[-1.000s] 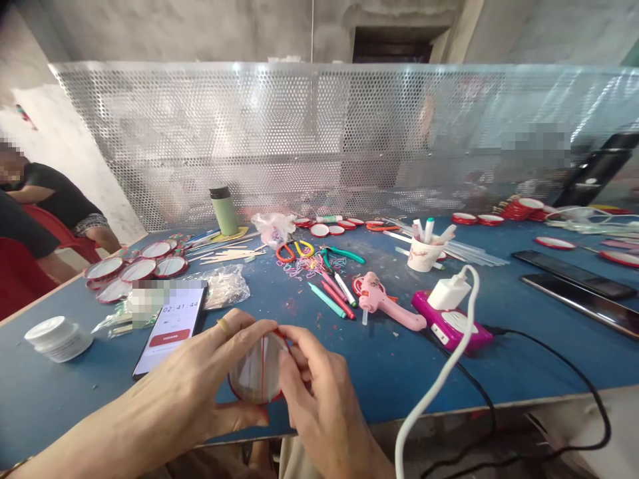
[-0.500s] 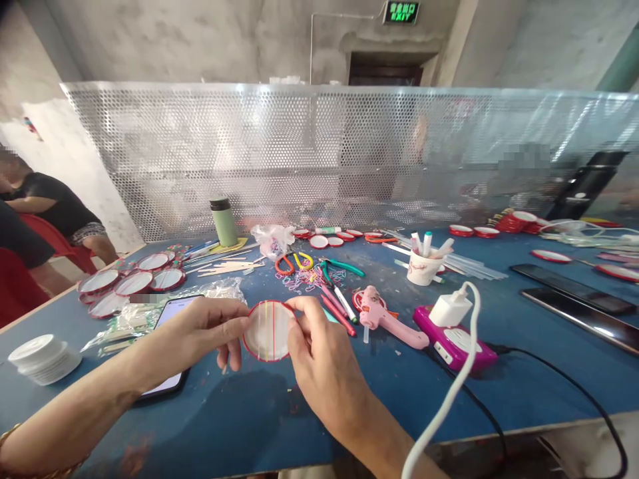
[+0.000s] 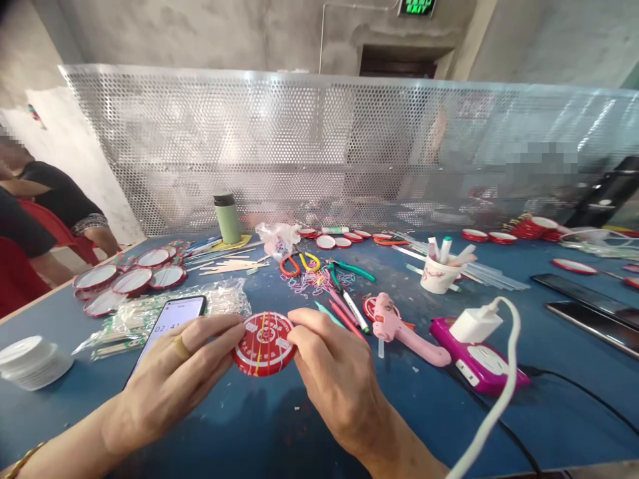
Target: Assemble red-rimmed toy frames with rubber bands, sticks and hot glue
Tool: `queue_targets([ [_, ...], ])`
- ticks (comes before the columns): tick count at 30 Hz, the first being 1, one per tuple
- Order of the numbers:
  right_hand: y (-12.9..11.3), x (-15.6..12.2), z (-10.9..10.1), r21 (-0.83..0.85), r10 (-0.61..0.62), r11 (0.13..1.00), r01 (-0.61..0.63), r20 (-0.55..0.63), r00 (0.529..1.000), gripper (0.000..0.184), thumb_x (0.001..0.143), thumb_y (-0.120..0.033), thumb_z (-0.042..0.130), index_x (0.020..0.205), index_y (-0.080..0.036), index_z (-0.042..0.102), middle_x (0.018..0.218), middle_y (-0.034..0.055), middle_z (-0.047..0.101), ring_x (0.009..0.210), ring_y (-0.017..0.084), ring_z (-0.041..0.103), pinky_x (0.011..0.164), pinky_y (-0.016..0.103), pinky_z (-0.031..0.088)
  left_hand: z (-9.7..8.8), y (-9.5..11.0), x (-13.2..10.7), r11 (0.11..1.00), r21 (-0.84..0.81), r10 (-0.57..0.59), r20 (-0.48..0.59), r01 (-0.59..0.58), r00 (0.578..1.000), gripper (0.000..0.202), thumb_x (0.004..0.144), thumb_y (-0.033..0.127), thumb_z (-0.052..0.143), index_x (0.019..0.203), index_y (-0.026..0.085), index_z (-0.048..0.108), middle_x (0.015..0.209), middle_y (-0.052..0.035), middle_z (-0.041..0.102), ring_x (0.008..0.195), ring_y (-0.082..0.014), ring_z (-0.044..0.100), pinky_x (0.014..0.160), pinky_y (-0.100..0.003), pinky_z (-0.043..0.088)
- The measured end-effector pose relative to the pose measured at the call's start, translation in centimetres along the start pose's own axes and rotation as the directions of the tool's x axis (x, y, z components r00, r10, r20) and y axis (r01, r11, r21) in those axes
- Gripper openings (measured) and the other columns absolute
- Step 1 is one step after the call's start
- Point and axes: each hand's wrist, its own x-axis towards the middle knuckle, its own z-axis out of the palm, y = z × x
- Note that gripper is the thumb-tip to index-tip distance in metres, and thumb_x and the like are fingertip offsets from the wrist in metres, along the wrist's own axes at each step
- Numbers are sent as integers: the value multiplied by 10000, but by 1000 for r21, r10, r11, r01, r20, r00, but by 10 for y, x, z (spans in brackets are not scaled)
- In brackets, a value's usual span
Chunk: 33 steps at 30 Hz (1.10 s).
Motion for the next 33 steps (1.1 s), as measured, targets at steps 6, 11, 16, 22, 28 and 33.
queue_targets([
  [6,-4,-5,0,6,-39,999,38,39,999,302,871,15,526,1110,-156,597,1120,104,651,1044,187,645,918,299,527,0,5,5,999,37,-6,-22,7,1000,187,915,61,494,1075,96,584,1071,-128,623,944,-188,609,815,-295,512],
  [11,-6,1,3,37,42,998,-47,116,992,257,881,1,516,1069,-158,590,1038,86,662,973,178,657,858,305,552,3,2,7,996,85,-39,50,35,998,193,947,84,424,1058,132,575,1030,-101,634,836,-153,618,708,-254,510],
  [16,-8,9,-3,46,109,992,-121,205,973,237,909,-47,493,1064,-176,617,1040,78,666,989,193,640,876,360,545,2,-4,9,997,82,-28,153,16,988,260,978,115,347,1102,141,573,1066,-108,649,838,-149,638,707,-251,525],
  [22,-12,10,-12,152,17,986,-67,312,950,155,966,-150,520,1008,-200,660,885,30,686,803,159,615,786,337,485,1,-4,12,998,-68,0,218,15,976,251,990,144,364,1108,129,585,1139,-117,654,923,-156,654,792,-253,539],
  [28,-17,9,-10,139,-70,990,15,399,914,209,980,-104,457,990,-156,659,831,41,657,772,166,553,756,351,398,1,-1,14,992,-125,12,245,19,969,238,995,146,354,1069,124,579,1083,-119,669,879,-161,660,751,-251,535],
  [33,-19,13,-8,124,-105,990,61,385,917,274,1001,-106,393,984,-153,663,776,43,639,725,166,536,722,340,374,4,-1,12,990,-139,0,260,37,966,233,997,147,346,1060,130,570,1055,-115,657,852,-160,649,726,-252,525],
])
